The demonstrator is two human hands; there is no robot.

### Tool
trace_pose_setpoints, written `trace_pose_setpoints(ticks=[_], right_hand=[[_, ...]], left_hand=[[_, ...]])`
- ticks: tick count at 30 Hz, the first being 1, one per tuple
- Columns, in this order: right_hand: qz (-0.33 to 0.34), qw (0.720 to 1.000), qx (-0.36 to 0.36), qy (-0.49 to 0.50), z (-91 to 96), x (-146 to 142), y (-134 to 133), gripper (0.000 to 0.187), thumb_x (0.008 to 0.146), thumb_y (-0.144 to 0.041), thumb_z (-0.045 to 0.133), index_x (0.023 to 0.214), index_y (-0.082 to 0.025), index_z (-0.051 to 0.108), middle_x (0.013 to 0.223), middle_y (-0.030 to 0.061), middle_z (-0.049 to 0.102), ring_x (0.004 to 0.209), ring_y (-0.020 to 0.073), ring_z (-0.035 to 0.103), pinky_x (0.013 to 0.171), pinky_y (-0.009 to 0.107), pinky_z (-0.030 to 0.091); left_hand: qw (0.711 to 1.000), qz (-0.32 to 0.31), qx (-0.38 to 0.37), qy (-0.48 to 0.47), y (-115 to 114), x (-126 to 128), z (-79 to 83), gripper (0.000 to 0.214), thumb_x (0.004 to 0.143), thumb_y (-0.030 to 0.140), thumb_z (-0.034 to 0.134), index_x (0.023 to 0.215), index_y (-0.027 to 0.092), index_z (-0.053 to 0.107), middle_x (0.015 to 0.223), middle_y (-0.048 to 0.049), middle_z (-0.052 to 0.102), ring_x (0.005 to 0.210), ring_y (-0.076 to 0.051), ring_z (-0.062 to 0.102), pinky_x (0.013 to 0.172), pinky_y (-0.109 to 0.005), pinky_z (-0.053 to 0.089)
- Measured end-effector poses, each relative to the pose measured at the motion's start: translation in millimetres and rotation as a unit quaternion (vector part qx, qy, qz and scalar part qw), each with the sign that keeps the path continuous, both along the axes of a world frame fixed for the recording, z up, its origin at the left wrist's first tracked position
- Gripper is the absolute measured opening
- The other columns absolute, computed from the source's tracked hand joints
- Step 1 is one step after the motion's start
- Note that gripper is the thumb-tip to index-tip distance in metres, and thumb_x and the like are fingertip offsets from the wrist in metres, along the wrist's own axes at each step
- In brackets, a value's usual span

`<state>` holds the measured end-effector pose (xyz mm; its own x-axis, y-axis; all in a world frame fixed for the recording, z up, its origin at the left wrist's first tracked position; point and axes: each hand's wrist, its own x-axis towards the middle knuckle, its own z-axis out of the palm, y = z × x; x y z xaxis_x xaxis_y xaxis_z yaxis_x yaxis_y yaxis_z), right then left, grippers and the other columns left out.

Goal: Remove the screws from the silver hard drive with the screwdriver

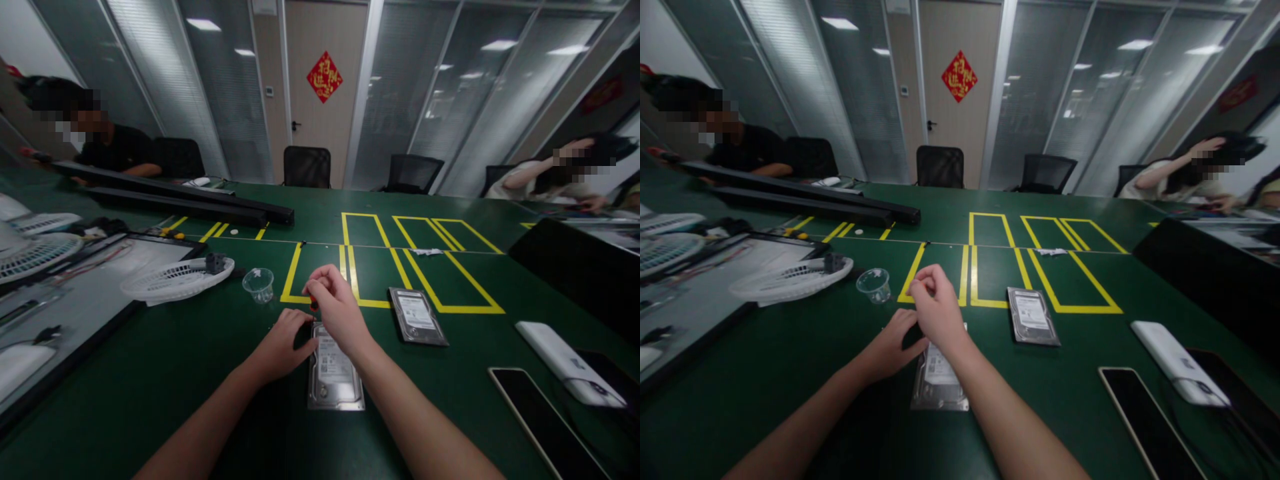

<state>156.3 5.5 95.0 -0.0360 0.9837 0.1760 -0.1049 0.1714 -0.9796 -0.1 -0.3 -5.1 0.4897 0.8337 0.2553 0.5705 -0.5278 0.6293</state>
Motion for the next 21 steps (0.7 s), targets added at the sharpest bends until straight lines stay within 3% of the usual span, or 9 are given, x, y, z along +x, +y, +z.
trace_pose_setpoints(ticks=[11,21], right_hand=[[-0.014,1.0,-0.003,-0.003,1.2,-2.6,-1.7,0.024,0.083,-0.037,0.072,0.091,-0.026,0.053,0.075,-0.0041,0.054,0.071,0.0169,0.053,0.066,0.031,0.043],[0.013,1.0,-0.001,0.008,2.7,-0.5,-1.2,0.013,0.089,-0.034,0.063,0.087,-0.023,0.057,0.075,-0.0032,0.06,0.071,0.0163,0.055,0.071,0.033,0.042]], left_hand=[[1.0,-0.003,0.01,-0.011,-0.3,-0.8,-1.8,0.034,0.093,0.025,0.072,0.126,0.022,0.066,0.122,-0.0114,0.069,0.116,-0.032,0.06,0.103,-0.051,0.052],[1.0,-0.001,0.007,-0.002,0.3,0.2,-1.7,0.027,0.093,0.025,0.071,0.119,0.021,0.066,0.119,-0.0113,0.069,0.116,-0.032,0.06,0.103,-0.05,0.052]])
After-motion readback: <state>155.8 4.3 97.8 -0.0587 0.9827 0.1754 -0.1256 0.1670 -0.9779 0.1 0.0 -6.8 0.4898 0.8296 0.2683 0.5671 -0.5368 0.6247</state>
